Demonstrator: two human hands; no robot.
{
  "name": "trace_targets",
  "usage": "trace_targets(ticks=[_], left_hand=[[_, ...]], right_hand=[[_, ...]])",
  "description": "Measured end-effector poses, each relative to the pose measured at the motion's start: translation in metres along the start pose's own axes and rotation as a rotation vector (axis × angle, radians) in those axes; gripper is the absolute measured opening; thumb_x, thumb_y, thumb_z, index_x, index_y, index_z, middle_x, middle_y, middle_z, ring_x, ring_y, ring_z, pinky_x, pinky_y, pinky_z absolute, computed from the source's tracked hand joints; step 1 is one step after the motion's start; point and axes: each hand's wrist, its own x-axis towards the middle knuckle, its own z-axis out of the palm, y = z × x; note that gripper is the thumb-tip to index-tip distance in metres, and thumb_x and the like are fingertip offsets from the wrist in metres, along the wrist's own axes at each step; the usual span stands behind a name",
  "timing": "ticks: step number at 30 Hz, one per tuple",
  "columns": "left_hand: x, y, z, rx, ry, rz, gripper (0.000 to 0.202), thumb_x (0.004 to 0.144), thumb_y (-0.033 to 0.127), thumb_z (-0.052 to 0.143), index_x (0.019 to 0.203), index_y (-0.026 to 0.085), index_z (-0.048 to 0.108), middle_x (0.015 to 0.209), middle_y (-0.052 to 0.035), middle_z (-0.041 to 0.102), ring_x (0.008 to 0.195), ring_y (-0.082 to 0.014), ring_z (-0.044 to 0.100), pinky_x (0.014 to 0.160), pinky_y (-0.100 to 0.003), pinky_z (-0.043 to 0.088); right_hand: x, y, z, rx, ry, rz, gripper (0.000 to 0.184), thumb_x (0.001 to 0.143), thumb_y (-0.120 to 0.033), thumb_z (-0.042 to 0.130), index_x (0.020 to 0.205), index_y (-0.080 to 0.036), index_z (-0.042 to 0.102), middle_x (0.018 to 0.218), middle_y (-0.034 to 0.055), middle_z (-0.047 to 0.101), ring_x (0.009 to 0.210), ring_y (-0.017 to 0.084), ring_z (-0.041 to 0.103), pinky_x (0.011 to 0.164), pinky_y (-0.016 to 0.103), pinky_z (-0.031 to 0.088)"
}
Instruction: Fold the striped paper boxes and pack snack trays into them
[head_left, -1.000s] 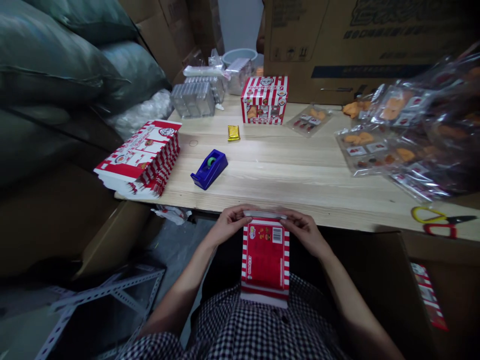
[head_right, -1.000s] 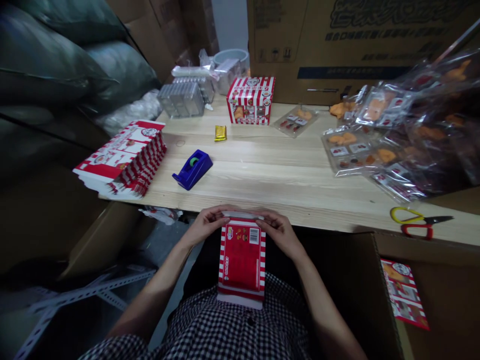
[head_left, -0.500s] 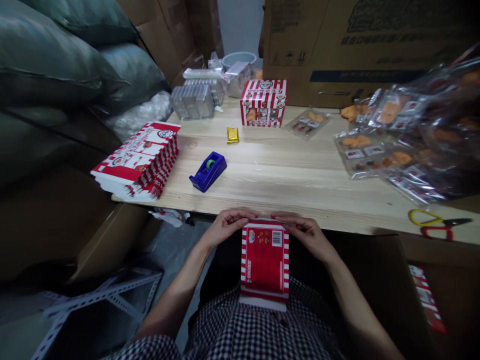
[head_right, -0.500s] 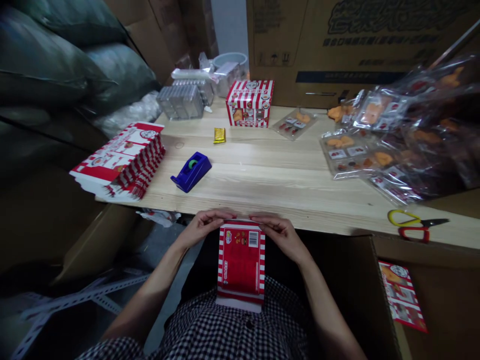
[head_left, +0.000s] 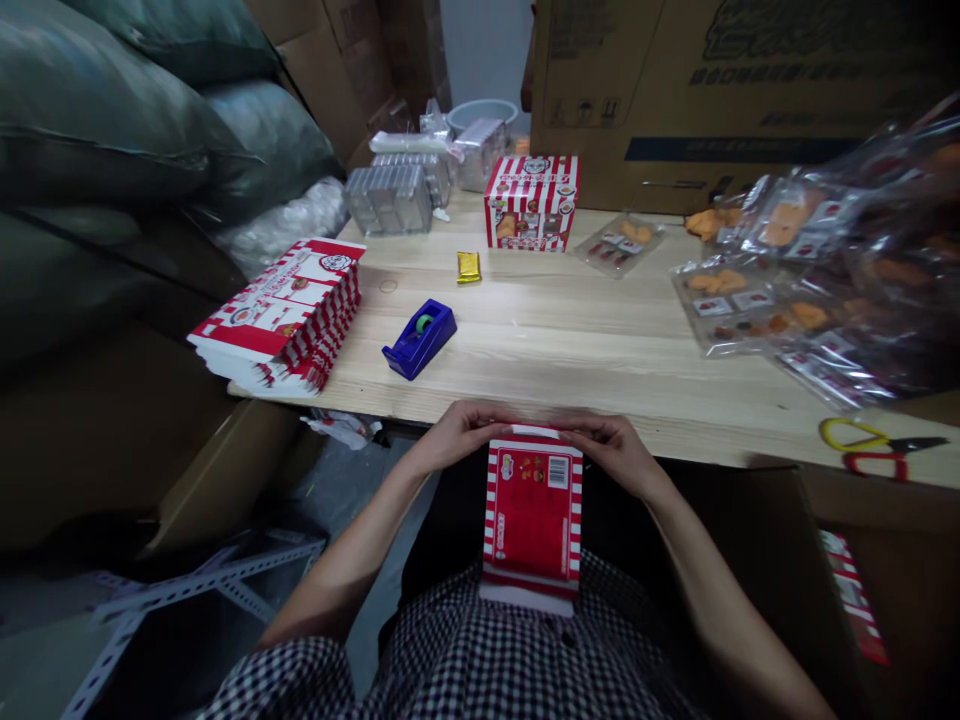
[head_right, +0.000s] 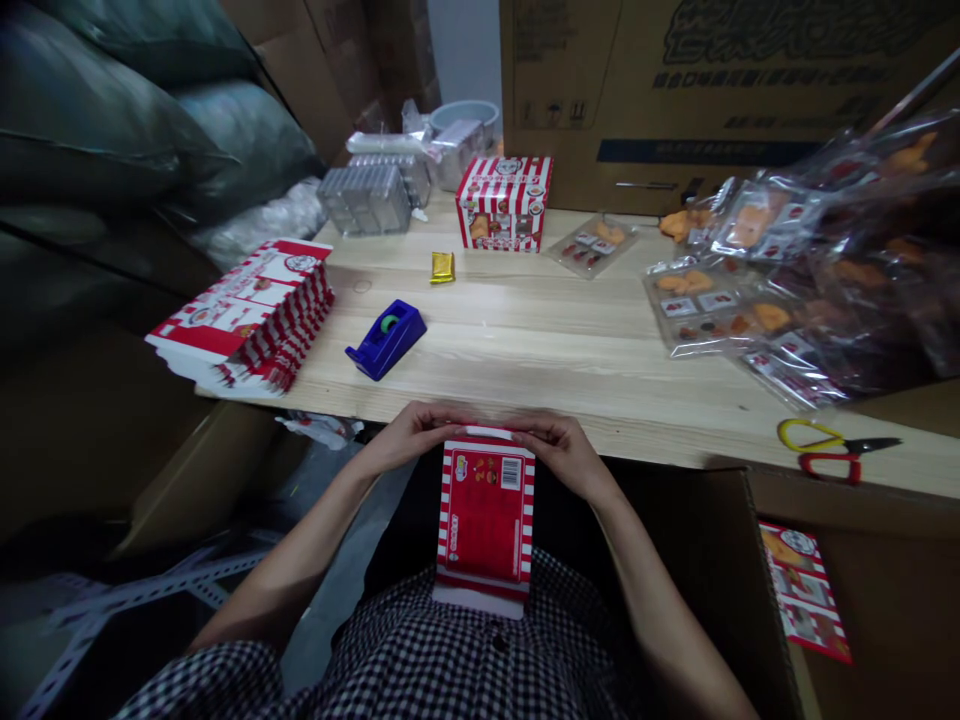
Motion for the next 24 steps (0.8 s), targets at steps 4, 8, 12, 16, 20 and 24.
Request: trace_targets(ticks=[4,8,12,16,20,24], left_hand=[[0.007,-0.007,-0.001,-0.017,0.024,-0.031,0.031,0.082,0.036,0.076,0.102,0.013,0.079,0.095,-0.0102,0.080,0.086,-0.0223,0.075,0.079,-0.032,0.057],[0.011,-0.006,-0.002,-0.046,0.016,-0.074,0.029,0.077,0.036,0.080,0.095,0.012,0.080,0.090,-0.0106,0.080,0.080,-0.0221,0.074,0.077,-0.033,0.058],[0.011,-0.003,-0.002,-0.049,0.034,-0.090,0.028,0.077,0.034,0.080,0.095,0.012,0.080,0.088,-0.0102,0.080,0.077,-0.0197,0.074,0.076,-0.031,0.057],[0.011,-0.005,-0.001,-0.031,0.044,-0.087,0.027,0.078,0.033,0.078,0.096,0.012,0.080,0.089,-0.0097,0.080,0.077,-0.0186,0.074,0.075,-0.030,0.057],[0.012,-0.004,0.001,0.048,0.017,-0.049,0.024,0.080,0.032,0.076,0.094,0.012,0.080,0.088,-0.0098,0.080,0.077,-0.0190,0.073,0.072,-0.028,0.057],[0.010,0.008,0.001,0.161,-0.108,0.028,0.025,0.089,0.029,0.066,0.107,0.016,0.078,0.100,-0.0097,0.080,0.090,-0.0209,0.074,0.082,-0.031,0.057]], right_hand=[[0.004,0.004,0.001,0.011,0.011,-0.006,0.025,0.074,-0.044,0.082,0.090,-0.025,0.082,0.091,0.0043,0.081,0.083,0.021,0.075,0.080,0.038,0.061],[0.007,0.004,-0.001,0.029,-0.054,0.025,0.023,0.074,-0.042,0.082,0.090,-0.024,0.082,0.089,0.0038,0.081,0.076,0.018,0.075,0.075,0.034,0.061],[0.011,-0.001,-0.004,0.032,-0.088,0.036,0.023,0.076,-0.043,0.080,0.089,-0.024,0.081,0.085,0.0035,0.080,0.072,0.018,0.073,0.072,0.034,0.060],[0.015,-0.003,-0.006,0.038,-0.122,0.062,0.023,0.074,-0.042,0.083,0.087,-0.023,0.080,0.084,0.0035,0.080,0.073,0.017,0.072,0.071,0.032,0.058],[0.015,-0.001,-0.006,0.054,-0.136,0.097,0.023,0.072,-0.041,0.084,0.082,-0.022,0.079,0.078,0.0027,0.079,0.070,0.016,0.071,0.069,0.030,0.057],[0.008,0.002,-0.008,0.050,-0.112,0.094,0.022,0.073,-0.042,0.084,0.083,-0.022,0.079,0.080,0.0024,0.079,0.071,0.016,0.071,0.073,0.032,0.057]])
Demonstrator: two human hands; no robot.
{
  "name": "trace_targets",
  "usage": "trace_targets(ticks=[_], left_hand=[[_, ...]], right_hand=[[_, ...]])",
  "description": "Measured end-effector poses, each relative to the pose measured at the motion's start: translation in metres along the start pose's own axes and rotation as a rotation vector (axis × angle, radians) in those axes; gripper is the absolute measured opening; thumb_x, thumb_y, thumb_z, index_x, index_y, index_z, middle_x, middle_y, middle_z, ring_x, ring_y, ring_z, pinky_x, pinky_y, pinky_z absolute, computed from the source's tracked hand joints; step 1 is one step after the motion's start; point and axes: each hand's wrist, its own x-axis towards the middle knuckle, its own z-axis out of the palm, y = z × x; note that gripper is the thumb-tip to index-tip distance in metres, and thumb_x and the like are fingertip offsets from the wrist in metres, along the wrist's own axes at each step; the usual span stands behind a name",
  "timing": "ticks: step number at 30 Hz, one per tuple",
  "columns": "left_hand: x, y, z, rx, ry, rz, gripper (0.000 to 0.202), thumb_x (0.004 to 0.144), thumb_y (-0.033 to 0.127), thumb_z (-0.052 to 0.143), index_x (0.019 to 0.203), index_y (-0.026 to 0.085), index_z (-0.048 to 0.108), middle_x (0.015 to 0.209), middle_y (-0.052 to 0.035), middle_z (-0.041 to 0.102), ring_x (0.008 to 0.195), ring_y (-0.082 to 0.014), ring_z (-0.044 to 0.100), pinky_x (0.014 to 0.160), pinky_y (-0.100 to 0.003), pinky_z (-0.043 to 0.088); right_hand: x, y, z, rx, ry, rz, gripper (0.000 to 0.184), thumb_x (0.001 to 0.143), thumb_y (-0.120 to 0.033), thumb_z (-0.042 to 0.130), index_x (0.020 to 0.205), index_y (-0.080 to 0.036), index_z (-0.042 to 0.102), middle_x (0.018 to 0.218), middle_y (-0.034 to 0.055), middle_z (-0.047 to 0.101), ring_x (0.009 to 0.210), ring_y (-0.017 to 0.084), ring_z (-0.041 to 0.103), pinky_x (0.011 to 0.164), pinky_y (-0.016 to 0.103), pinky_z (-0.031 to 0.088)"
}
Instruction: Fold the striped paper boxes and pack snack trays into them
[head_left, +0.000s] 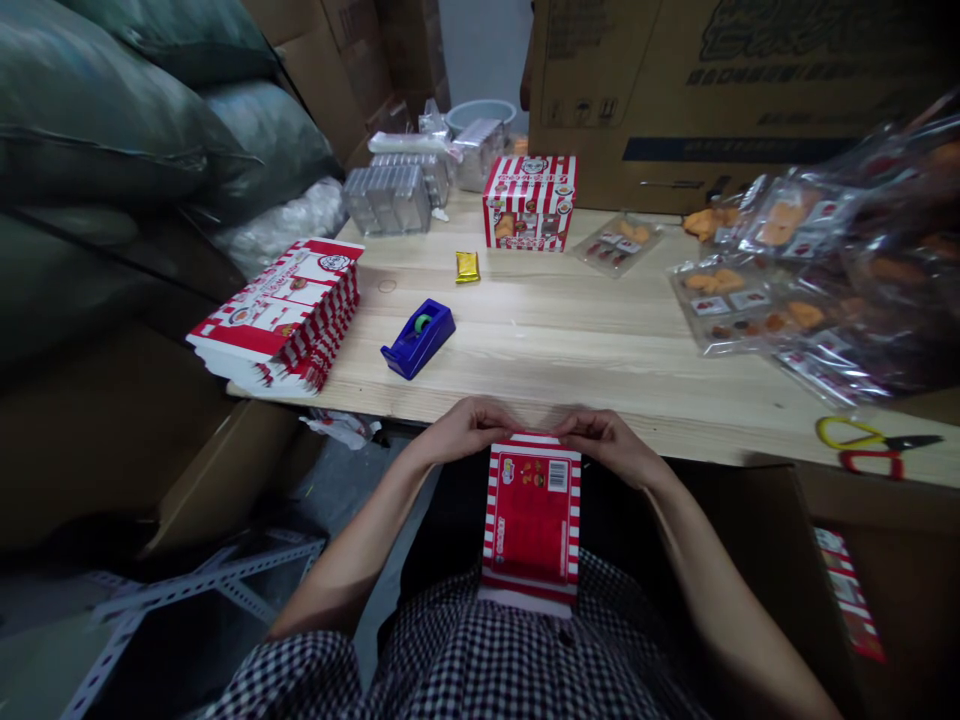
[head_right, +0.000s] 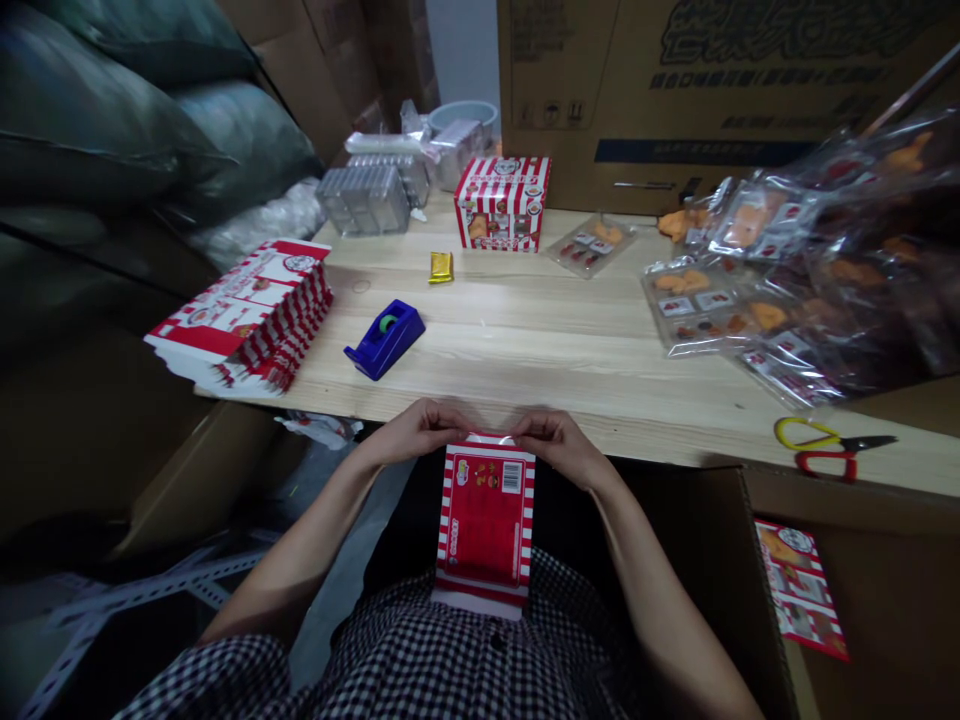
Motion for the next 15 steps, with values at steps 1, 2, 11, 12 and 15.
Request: trace_targets(ticks=[1,2,11,12,15], left_hand=[[-0.002,0.004,-0.001,0.015,-0.031,0.024,0.026,0.092,0.028,0.063,0.111,0.018,0.077,0.105,-0.0093,0.079,0.095,-0.0211,0.073,0.086,-0.033,0.057],[-0.005,0.007,-0.002,0.024,-0.055,0.046,0.027,0.094,0.028,0.060,0.115,0.019,0.076,0.110,-0.0091,0.078,0.101,-0.0215,0.072,0.091,-0.034,0.056],[-0.044,0.013,0.015,0.021,0.062,0.063,0.038,0.096,0.027,0.059,0.134,0.025,0.064,0.140,-0.0085,0.064,0.131,-0.0241,0.059,0.114,-0.043,0.042],[-0.047,0.013,0.019,0.013,0.088,0.056,0.037,0.096,0.027,0.059,0.133,0.025,0.065,0.140,-0.0083,0.064,0.131,-0.0242,0.058,0.115,-0.044,0.041],[-0.052,0.010,0.028,-0.049,0.141,0.046,0.033,0.097,0.027,0.058,0.127,0.025,0.069,0.147,-0.0083,0.057,0.137,-0.0259,0.052,0.117,-0.046,0.039]], right_hand=[[-0.003,0.001,0.000,0.003,0.012,-0.003,0.023,0.075,-0.042,0.083,0.085,-0.022,0.079,0.081,0.0023,0.079,0.073,0.017,0.072,0.075,0.033,0.057],[-0.007,0.002,0.000,0.009,0.021,-0.003,0.024,0.077,-0.043,0.081,0.089,-0.023,0.080,0.084,0.0024,0.079,0.077,0.018,0.072,0.077,0.034,0.057],[-0.044,0.011,0.020,-0.013,0.098,-0.105,0.030,0.093,-0.047,0.064,0.119,-0.034,0.073,0.142,0.0022,0.063,0.137,0.025,0.052,0.119,0.048,0.035],[-0.047,0.010,0.023,-0.030,0.117,-0.110,0.029,0.094,-0.047,0.063,0.118,-0.035,0.074,0.142,0.0021,0.062,0.138,0.025,0.052,0.119,0.049,0.034],[-0.054,0.004,0.029,-0.073,0.158,-0.120,0.028,0.094,-0.047,0.062,0.115,-0.035,0.076,0.139,0.0026,0.064,0.136,0.027,0.053,0.119,0.051,0.034]])
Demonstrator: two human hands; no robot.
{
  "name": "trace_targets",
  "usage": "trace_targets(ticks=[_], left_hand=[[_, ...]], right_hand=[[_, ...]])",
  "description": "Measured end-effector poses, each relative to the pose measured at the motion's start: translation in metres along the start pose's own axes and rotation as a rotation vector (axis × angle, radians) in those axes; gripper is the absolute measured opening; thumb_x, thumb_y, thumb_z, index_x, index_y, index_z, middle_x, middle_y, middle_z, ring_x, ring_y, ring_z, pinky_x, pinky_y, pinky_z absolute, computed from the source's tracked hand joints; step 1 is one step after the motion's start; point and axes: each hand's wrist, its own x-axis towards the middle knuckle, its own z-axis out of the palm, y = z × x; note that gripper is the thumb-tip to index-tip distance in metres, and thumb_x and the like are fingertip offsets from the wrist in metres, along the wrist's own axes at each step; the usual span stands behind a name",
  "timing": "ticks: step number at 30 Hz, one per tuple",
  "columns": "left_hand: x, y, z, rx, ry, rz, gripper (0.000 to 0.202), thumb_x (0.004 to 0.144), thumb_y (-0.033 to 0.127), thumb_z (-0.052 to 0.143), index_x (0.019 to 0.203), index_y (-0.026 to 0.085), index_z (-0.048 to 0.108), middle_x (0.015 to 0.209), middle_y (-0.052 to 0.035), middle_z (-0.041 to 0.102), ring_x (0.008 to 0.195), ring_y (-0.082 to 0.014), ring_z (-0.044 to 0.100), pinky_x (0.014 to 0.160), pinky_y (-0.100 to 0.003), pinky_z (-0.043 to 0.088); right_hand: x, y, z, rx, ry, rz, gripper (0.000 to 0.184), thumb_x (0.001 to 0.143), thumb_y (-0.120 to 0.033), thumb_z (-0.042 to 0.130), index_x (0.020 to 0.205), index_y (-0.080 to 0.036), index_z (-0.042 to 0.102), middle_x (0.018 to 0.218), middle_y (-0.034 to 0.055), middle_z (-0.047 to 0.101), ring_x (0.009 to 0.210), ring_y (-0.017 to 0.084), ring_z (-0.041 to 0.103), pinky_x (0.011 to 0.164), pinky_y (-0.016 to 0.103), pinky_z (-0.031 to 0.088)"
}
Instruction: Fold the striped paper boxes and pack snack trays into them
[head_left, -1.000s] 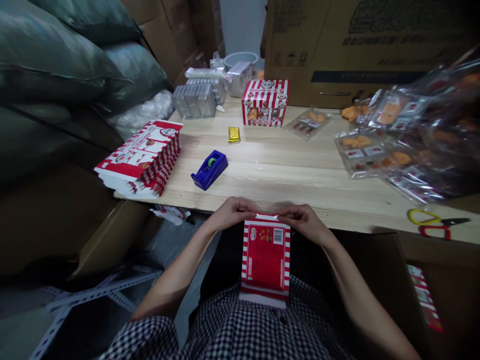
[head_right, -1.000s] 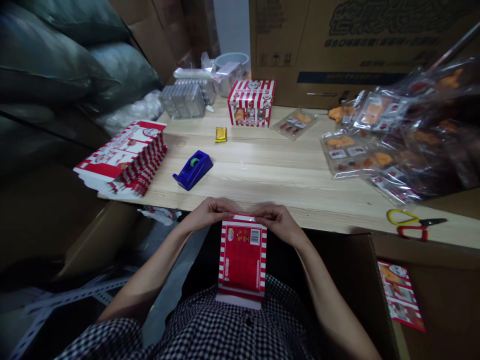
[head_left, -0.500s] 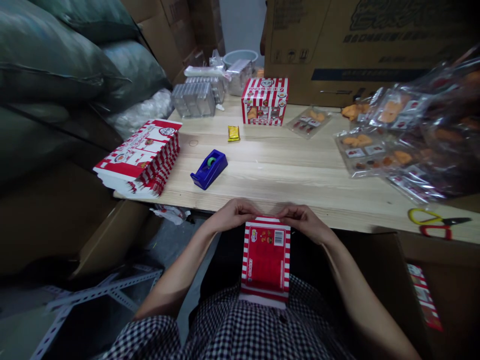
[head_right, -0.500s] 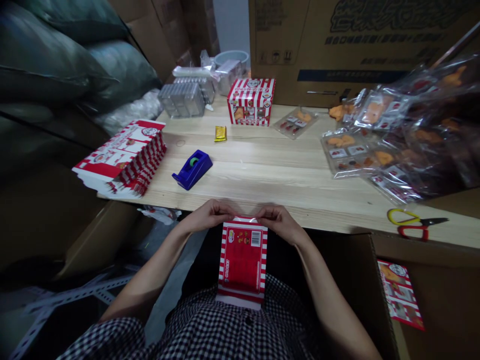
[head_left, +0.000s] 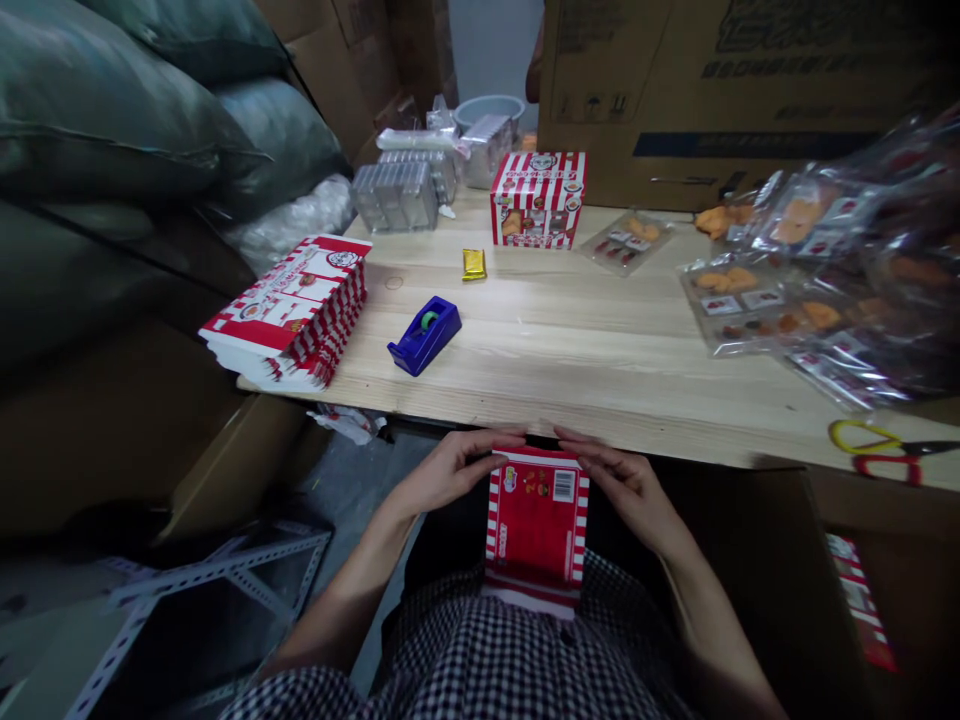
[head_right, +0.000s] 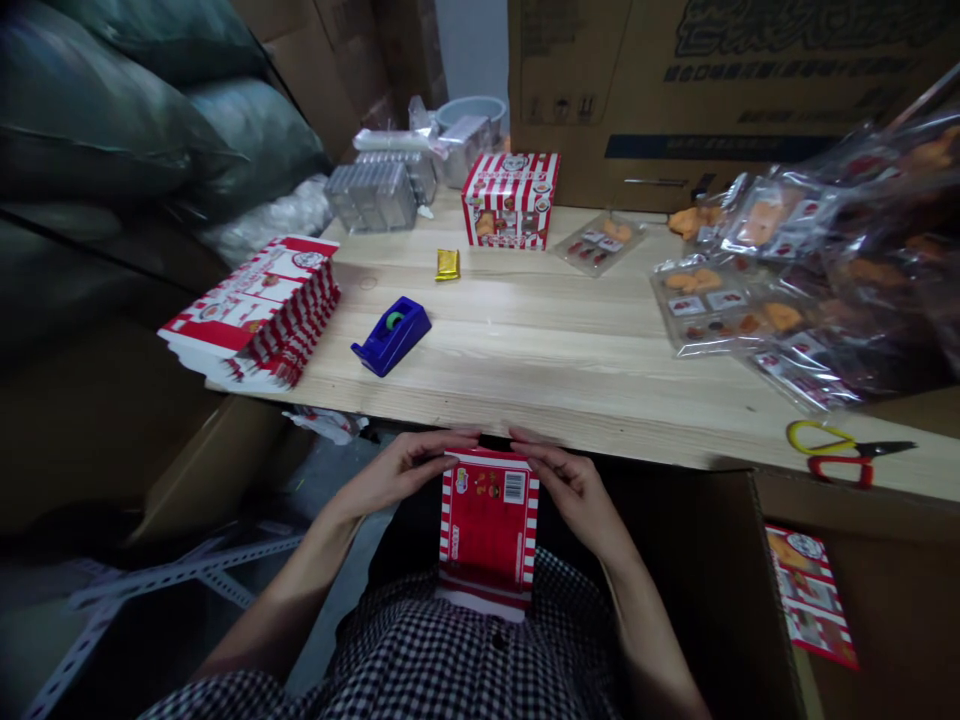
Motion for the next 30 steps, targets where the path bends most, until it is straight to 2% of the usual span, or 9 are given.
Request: trace_targets(ticks=[3,6,9,13,16,19,22,26,30], left_hand=[[-0.002,-0.005,0.007,-0.055,0.092,-0.019,0.027,0.096,0.028,0.059,0.117,0.023,0.075,0.143,-0.0097,0.061,0.133,-0.0274,0.056,0.113,-0.046,0.043],[-0.001,-0.006,0.013,-0.048,0.207,-0.032,0.023,0.095,0.029,0.061,0.107,0.021,0.078,0.122,-0.0103,0.074,0.115,-0.0254,0.068,0.105,-0.043,0.050],[0.000,-0.001,0.015,0.010,0.271,0.037,0.022,0.094,0.027,0.062,0.106,0.022,0.079,0.117,-0.0095,0.076,0.111,-0.0243,0.070,0.102,-0.041,0.051],[-0.004,0.014,0.014,0.003,0.299,0.117,0.018,0.092,0.024,0.065,0.102,0.023,0.080,0.118,-0.0089,0.075,0.111,-0.0240,0.069,0.099,-0.038,0.052],[-0.010,0.024,0.017,-0.108,0.278,0.014,0.013,0.090,0.027,0.068,0.097,0.022,0.078,0.127,-0.0091,0.071,0.110,-0.0247,0.069,0.092,-0.034,0.055],[-0.015,0.033,0.025,-0.115,0.192,-0.134,0.023,0.091,0.034,0.067,0.108,0.020,0.075,0.122,-0.0097,0.073,0.107,-0.0246,0.070,0.089,-0.033,0.054],[-0.019,0.039,0.033,-0.079,0.143,-0.213,0.032,0.091,0.038,0.067,0.116,0.020,0.073,0.112,-0.0081,0.076,0.100,-0.0232,0.070,0.086,-0.031,0.054],[-0.023,0.042,0.039,-0.155,0.177,-0.276,0.034,0.088,0.040,0.070,0.115,0.020,0.074,0.107,-0.0076,0.077,0.093,-0.0217,0.071,0.080,-0.028,0.054],[-0.023,0.040,0.040,-0.295,0.184,-0.333,0.034,0.087,0.039,0.072,0.114,0.019,0.074,0.105,-0.0080,0.078,0.086,-0.0181,0.071,0.078,-0.026,0.053]], right_hand=[[-0.004,-0.005,0.003,-0.046,0.008,-0.044,0.026,0.095,-0.044,0.061,0.113,-0.034,0.077,0.133,0.0038,0.069,0.134,0.026,0.056,0.118,0.050,0.036],[-0.004,-0.008,0.007,-0.047,0.016,-0.042,0.021,0.093,-0.040,0.065,0.110,-0.034,0.078,0.129,0.0041,0.071,0.129,0.027,0.060,0.113,0.050,0.043],[-0.004,-0.014,0.011,-0.031,0.101,-0.042,0.020,0.092,-0.035,0.067,0.109,-0.035,0.078,0.135,0.0031,0.067,0.131,0.027,0.058,0.112,0.050,0.045],[-0.013,-0.032,0.014,-0.130,0.159,-0.136,0.024,0.095,-0.029,0.064,0.113,-0.038,0.077,0.132,0.0022,0.069,0.127,0.027,0.061,0.110,0.050,0.047],[-0.025,-0.041,0.014,-0.187,0.090,-0.169,0.026,0.096,-0.027,0.062,0.114,-0.039,0.076,0.129,0.0025,0.070,0.121,0.027,0.065,0.103,0.048,0.054],[-0.031,-0.041,0.018,-0.163,0.060,-0.164,0.023,0.096,-0.027,0.063,0.110,-0.038,0.078,0.125,0.0031,0.072,0.116,0.027,0.067,0.098,0.045,0.057],[-0.034,-0.039,0.027,-0.040,0.119,-0.081,0.017,0.094,-0.030,0.066,0.104,-0.034,0.079,0.123,0.0044,0.073,0.115,0.027,0.068,0.095,0.041,0.058],[-0.035,-0.040,0.043,0.237,0.225,0.155,0.022,0.089,-0.038,0.071,0.109,-0.029,0.076,0.114,0.0072,0.077,0.095,0.024,0.075,0.078,0.034,0.063],[-0.037,-0.039,0.047,0.332,0.254,0.204,0.024,0.088,-0.037,0.074,0.109,-0.026,0.075,0.110,0.0065,0.078,0.094,0.020,0.075,0.082,0.030,0.062]])
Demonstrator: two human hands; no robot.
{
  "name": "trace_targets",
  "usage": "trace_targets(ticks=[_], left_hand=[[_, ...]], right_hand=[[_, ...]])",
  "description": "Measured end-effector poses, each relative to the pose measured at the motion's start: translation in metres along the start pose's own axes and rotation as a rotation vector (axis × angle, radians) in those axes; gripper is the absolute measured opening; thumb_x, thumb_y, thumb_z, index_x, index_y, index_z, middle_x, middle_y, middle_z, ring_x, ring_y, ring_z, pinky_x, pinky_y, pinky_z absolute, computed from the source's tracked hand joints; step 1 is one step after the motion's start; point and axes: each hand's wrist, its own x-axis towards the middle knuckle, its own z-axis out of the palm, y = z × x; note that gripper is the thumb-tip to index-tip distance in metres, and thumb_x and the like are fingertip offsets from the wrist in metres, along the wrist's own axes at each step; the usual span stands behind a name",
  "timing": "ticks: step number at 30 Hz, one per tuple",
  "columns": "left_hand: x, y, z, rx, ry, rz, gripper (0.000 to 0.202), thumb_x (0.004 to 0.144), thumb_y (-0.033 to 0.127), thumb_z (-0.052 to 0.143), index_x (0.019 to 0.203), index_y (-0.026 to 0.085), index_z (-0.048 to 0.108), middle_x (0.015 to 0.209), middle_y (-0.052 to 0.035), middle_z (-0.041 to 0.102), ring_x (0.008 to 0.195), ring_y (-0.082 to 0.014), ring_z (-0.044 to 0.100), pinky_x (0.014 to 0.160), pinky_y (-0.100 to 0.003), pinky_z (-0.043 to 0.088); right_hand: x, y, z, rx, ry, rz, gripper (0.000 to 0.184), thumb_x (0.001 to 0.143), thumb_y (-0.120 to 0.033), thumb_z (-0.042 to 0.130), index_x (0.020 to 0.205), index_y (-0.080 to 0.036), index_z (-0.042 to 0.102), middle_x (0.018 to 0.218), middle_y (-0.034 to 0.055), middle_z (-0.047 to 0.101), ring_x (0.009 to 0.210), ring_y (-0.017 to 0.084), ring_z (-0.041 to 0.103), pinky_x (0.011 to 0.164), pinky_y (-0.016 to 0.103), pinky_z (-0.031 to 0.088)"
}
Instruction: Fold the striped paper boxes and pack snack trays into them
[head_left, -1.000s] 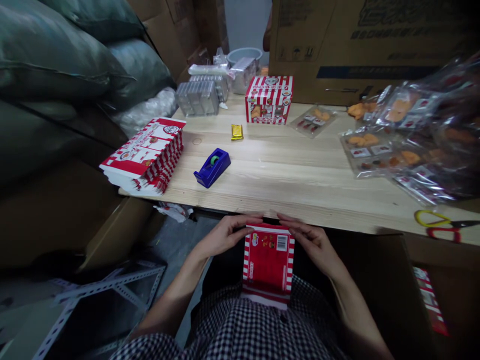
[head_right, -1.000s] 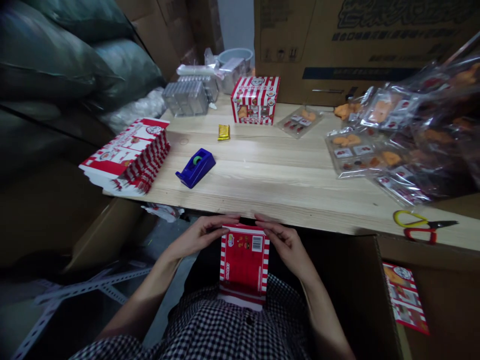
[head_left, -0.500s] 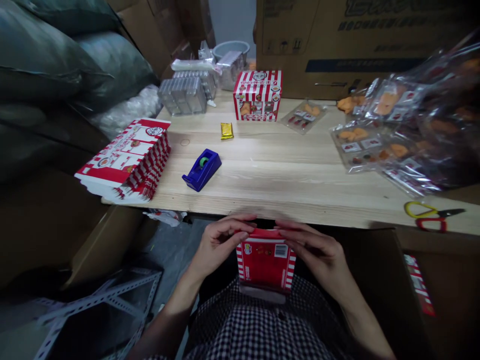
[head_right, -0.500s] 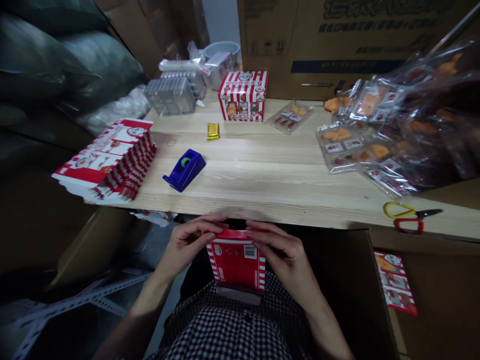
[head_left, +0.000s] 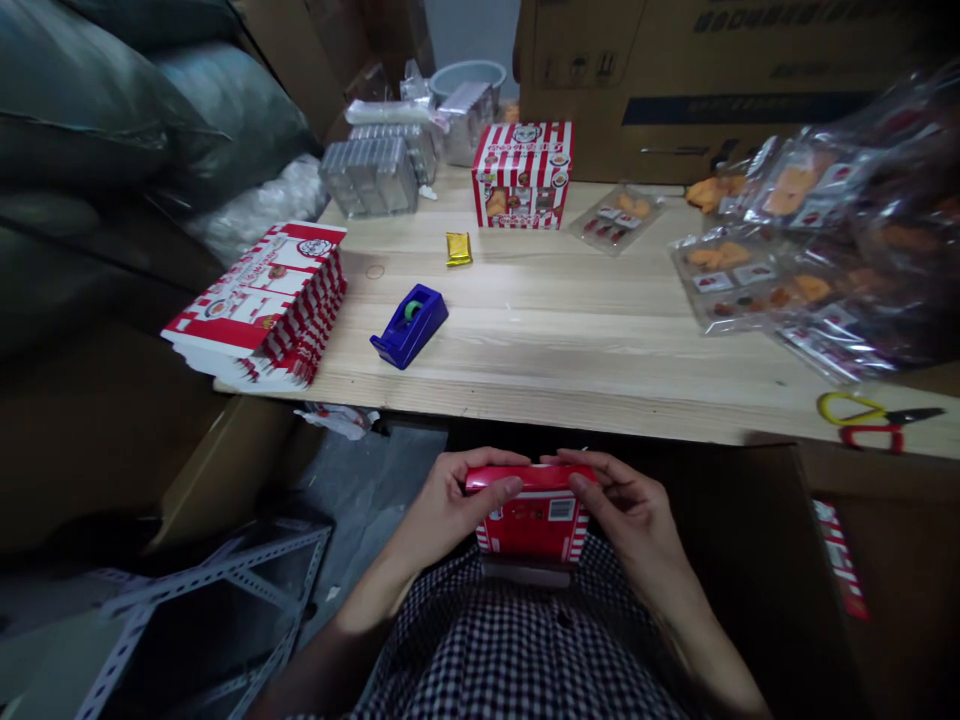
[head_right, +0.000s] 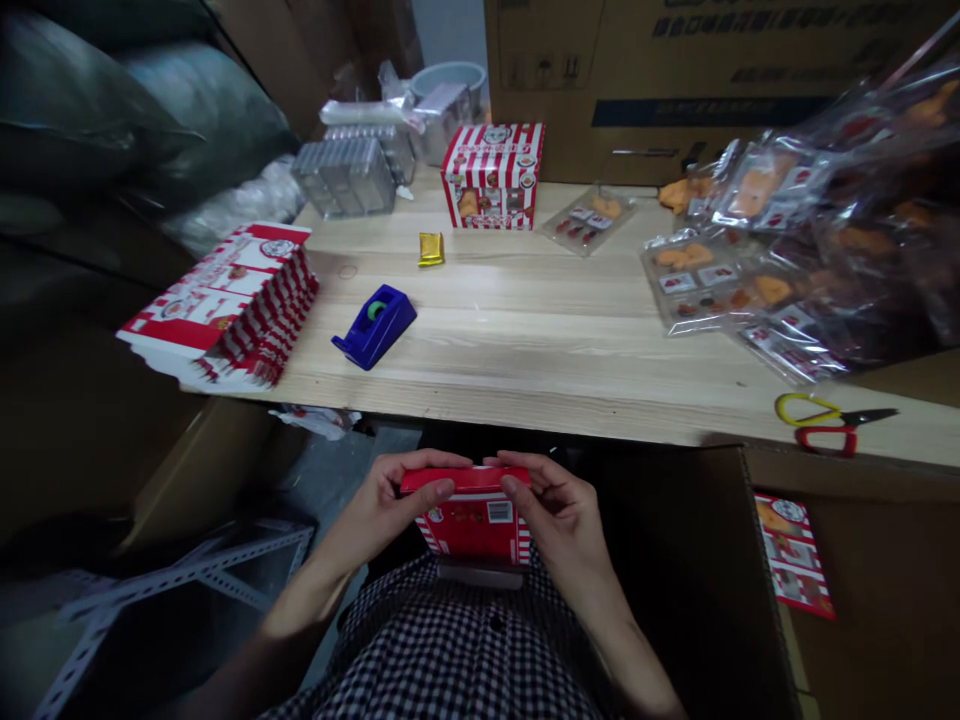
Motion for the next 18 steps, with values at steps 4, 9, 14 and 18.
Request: trace_targets(ticks=[4,9,14,18], left_hand=[[0.001,0.000,-0.001,-0.053,-0.037,-0.022,0.030,0.086,0.037,0.074,0.111,0.019,0.075,0.101,-0.0071,0.079,0.081,-0.0152,0.071,0.076,-0.024,0.052],[0.000,-0.002,-0.001,-0.090,-0.016,-0.026,0.028,0.085,0.037,0.074,0.104,0.017,0.076,0.093,-0.0075,0.078,0.075,-0.0152,0.070,0.071,-0.024,0.052],[0.020,-0.021,-0.010,-0.166,0.070,0.055,0.027,0.081,0.034,0.078,0.101,0.016,0.072,0.085,-0.0041,0.076,0.072,-0.0142,0.069,0.069,-0.023,0.052],[0.047,-0.031,-0.021,-0.204,0.085,0.136,0.026,0.082,0.031,0.078,0.101,0.014,0.072,0.093,-0.0067,0.077,0.084,-0.0153,0.071,0.081,-0.025,0.053]], right_hand=[[-0.001,0.005,-0.004,0.057,0.012,0.008,0.021,0.087,-0.033,0.076,0.107,-0.026,0.076,0.104,0.0047,0.080,0.090,0.018,0.076,0.080,0.027,0.061],[0.001,0.008,-0.002,0.034,0.033,-0.016,0.020,0.083,-0.032,0.079,0.103,-0.026,0.078,0.089,0.0025,0.080,0.072,0.013,0.074,0.068,0.021,0.058],[0.024,0.011,-0.010,-0.011,0.139,-0.141,0.017,0.081,-0.032,0.080,0.096,-0.024,0.079,0.084,0.0017,0.079,0.070,0.012,0.071,0.065,0.021,0.056],[0.055,0.011,-0.025,0.101,0.267,-0.190,0.015,0.079,-0.033,0.082,0.087,-0.023,0.076,0.073,-0.0006,0.077,0.059,0.011,0.067,0.059,0.021,0.053]])
